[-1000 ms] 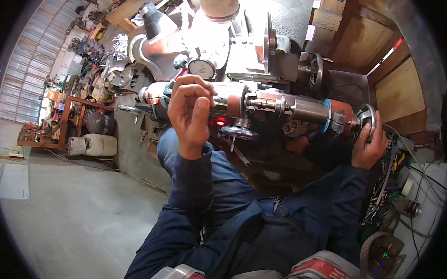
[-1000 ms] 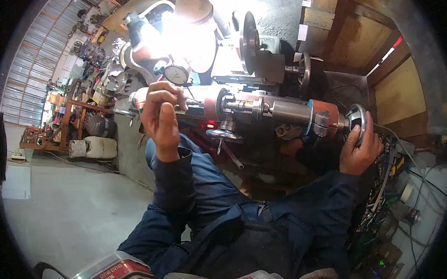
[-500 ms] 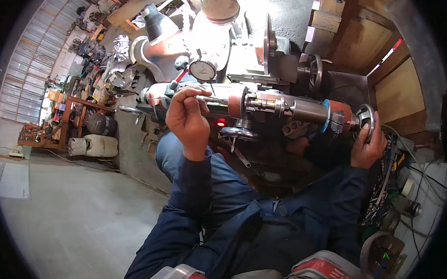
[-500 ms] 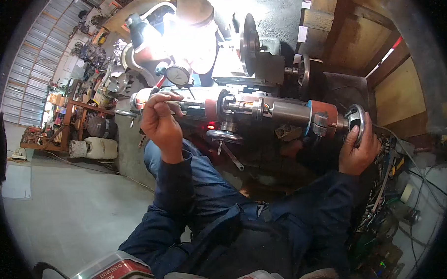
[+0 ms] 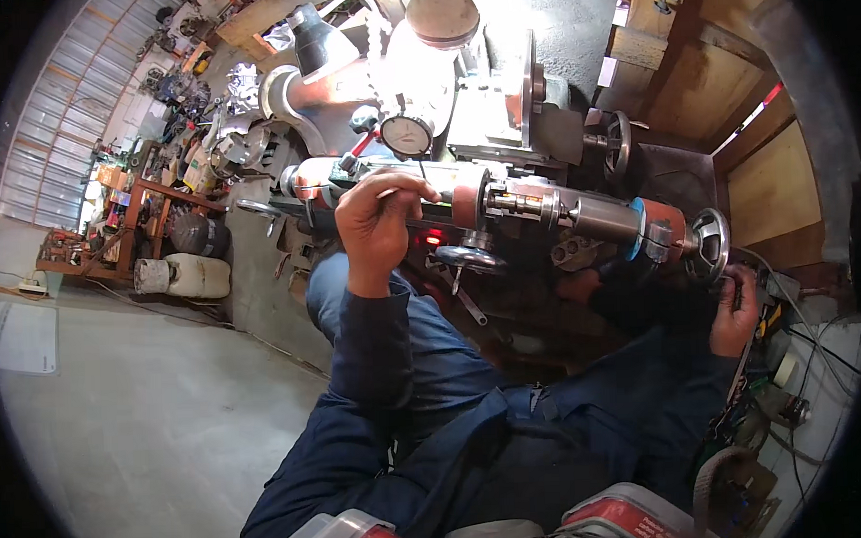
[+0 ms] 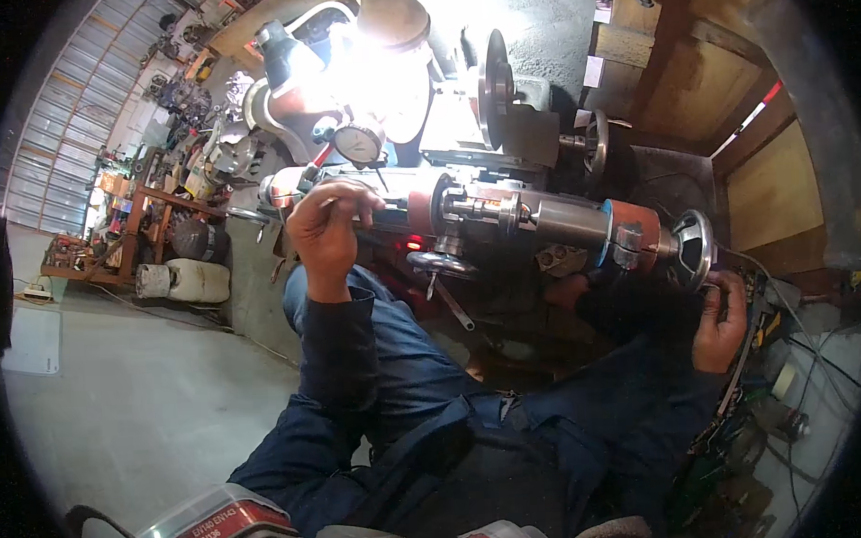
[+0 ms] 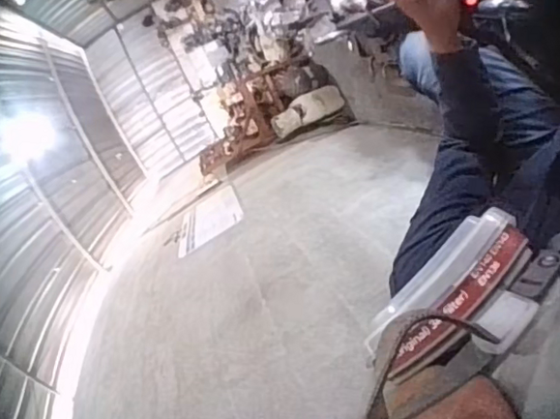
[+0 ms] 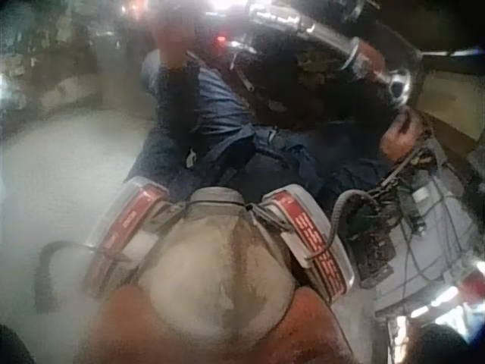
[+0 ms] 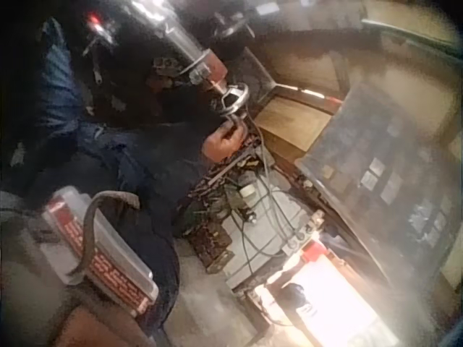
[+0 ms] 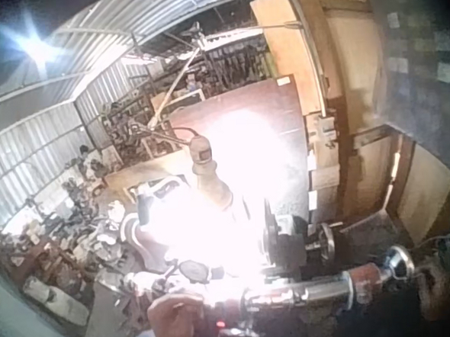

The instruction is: The person uses a large industrial sharpening machine to sharpen a metal component, checking the alignment with a dial indicator and adjusting the component by hand and with a blue tool before bringing the grinding wheel into contact.

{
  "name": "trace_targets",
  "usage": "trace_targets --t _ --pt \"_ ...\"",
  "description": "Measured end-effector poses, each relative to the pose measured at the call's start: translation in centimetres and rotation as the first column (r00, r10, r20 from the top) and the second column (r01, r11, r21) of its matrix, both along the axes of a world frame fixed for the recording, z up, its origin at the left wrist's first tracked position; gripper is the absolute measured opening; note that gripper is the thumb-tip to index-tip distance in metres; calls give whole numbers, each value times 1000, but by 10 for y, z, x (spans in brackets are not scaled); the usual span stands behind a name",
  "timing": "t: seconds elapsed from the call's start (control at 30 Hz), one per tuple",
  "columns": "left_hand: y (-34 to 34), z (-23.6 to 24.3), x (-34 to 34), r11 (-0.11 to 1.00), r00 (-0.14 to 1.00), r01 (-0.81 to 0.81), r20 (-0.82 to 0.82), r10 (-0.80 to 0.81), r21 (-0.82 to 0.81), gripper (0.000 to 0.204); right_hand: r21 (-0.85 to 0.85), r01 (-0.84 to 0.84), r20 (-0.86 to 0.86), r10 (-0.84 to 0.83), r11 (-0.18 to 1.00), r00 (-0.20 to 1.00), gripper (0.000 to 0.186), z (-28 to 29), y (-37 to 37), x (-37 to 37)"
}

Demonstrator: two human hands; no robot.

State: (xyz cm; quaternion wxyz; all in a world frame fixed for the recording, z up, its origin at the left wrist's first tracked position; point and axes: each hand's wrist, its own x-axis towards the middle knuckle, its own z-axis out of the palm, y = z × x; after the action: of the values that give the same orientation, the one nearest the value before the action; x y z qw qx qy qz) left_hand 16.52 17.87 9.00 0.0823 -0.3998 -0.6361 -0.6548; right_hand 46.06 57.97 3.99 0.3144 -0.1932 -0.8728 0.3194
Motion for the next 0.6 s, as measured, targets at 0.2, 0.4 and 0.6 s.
trace_targets --t 0.2,0.4,0.6 --pt "-1 22 7 869 976 -214 123 177 445 16 -181 78 -93 -96 980 991 16 -16 12 -5" --pt "-4 19 -2 802 925 -359 296 238 478 23 -160 171 -87 -186 972 979 18 -2 32 -46" --pt "3 26 3 790 879 -456 347 328 410 22 -389 -106 -131 58 915 990 22 -58 79 -64"
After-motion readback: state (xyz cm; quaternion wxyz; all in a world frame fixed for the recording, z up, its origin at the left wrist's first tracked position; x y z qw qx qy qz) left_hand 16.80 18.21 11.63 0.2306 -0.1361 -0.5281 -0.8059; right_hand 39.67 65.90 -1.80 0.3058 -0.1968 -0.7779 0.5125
